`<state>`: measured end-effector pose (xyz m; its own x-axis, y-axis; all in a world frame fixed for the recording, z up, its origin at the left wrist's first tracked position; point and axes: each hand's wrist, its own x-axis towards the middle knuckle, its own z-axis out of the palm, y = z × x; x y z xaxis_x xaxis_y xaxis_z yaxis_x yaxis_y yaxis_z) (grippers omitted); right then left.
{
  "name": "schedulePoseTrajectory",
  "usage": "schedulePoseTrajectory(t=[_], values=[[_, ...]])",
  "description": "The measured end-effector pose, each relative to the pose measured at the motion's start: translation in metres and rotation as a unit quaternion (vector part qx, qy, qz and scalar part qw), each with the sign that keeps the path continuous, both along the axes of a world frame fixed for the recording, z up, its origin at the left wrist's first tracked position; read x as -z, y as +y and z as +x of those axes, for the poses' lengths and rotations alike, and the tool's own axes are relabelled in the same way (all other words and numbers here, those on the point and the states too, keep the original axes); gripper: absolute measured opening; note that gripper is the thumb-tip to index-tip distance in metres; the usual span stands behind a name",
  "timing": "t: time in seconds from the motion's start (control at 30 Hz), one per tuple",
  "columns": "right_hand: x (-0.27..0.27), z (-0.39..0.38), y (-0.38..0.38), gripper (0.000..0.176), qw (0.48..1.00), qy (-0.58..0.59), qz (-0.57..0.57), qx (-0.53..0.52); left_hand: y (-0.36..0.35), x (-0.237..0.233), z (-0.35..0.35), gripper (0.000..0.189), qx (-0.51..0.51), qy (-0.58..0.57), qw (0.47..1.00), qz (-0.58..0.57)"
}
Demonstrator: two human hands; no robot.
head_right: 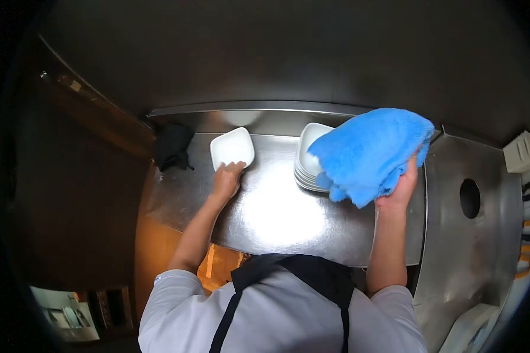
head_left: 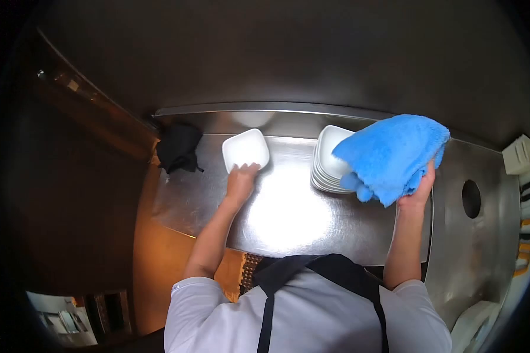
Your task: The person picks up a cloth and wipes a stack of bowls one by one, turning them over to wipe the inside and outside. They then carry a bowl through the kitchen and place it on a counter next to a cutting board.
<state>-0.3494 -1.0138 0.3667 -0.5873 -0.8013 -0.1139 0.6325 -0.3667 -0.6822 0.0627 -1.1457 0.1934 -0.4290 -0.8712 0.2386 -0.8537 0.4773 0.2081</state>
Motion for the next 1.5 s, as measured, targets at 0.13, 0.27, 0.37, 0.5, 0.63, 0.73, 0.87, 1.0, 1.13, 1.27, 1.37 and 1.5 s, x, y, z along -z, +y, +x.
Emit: schedulePoseTrajectory(t=[0.13, 0.27, 0.37, 0.5, 0.63, 0.73, 0.87, 1.0, 1.13, 1.27, 1.37, 1.5], values=[[-0.003, -0.026, 0.011, 0.062, 0.985, -0.006, -0.167, -0.038, 0.013, -0.068, -0.051, 0.068, 0.024, 0.036, 0.998, -0.036], [-0.010, -0.014, -0.007, 0.055, 0.980, 0.184, 0.057, 0.059, 0.036, -0.107, -0.123, 0.072, 0.222, 0.151, 0.957, -0.113], [-0.010, -0.003, -0.009, 0.054, 0.977, 0.179, 0.020, 0.110, 0.053, -0.131, -0.172, 0.058, 0.279, 0.079, 0.955, -0.058], [-0.012, -0.006, -0.004, 0.056, 0.931, 0.337, 0.012, 0.138, 0.048, -0.103, -0.186, 0.057, 0.283, -0.023, 0.959, 0.012], [0.004, -0.006, -0.005, 0.065, 0.814, 0.579, 0.023, 0.048, 0.061, -0.096, -0.181, 0.088, 0.164, 0.186, 0.968, -0.026], [0.033, 0.017, -0.052, 0.059, 0.625, 0.766, 0.129, -0.075, 0.060, -0.066, -0.183, 0.109, 0.101, 0.259, 0.959, 0.057], [0.118, 0.055, -0.091, 0.061, 0.622, 0.739, 0.168, -0.197, 0.063, -0.059, -0.193, 0.110, 0.081, 0.312, 0.942, 0.096], [0.053, 0.068, -0.071, 0.061, 0.689, 0.650, 0.199, -0.252, 0.066, -0.064, -0.192, 0.108, 0.063, 0.303, 0.946, 0.095], [0.046, 0.052, -0.067, 0.059, 0.764, 0.586, 0.158, -0.218, 0.065, -0.067, -0.186, 0.113, 0.054, 0.238, 0.968, 0.063], [0.063, 0.034, -0.080, 0.070, 0.585, 0.784, 0.093, -0.186, 0.065, -0.068, -0.188, 0.116, 0.073, 0.284, 0.954, 0.068], [0.094, 0.044, -0.086, 0.084, 0.526, 0.810, 0.116, -0.230, 0.061, -0.062, -0.197, 0.115, 0.057, 0.277, 0.955, 0.089], [0.040, 0.065, -0.073, 0.082, 0.628, 0.695, 0.153, -0.314, 0.062, -0.060, -0.201, 0.114, 0.034, 0.220, 0.970, 0.099]])
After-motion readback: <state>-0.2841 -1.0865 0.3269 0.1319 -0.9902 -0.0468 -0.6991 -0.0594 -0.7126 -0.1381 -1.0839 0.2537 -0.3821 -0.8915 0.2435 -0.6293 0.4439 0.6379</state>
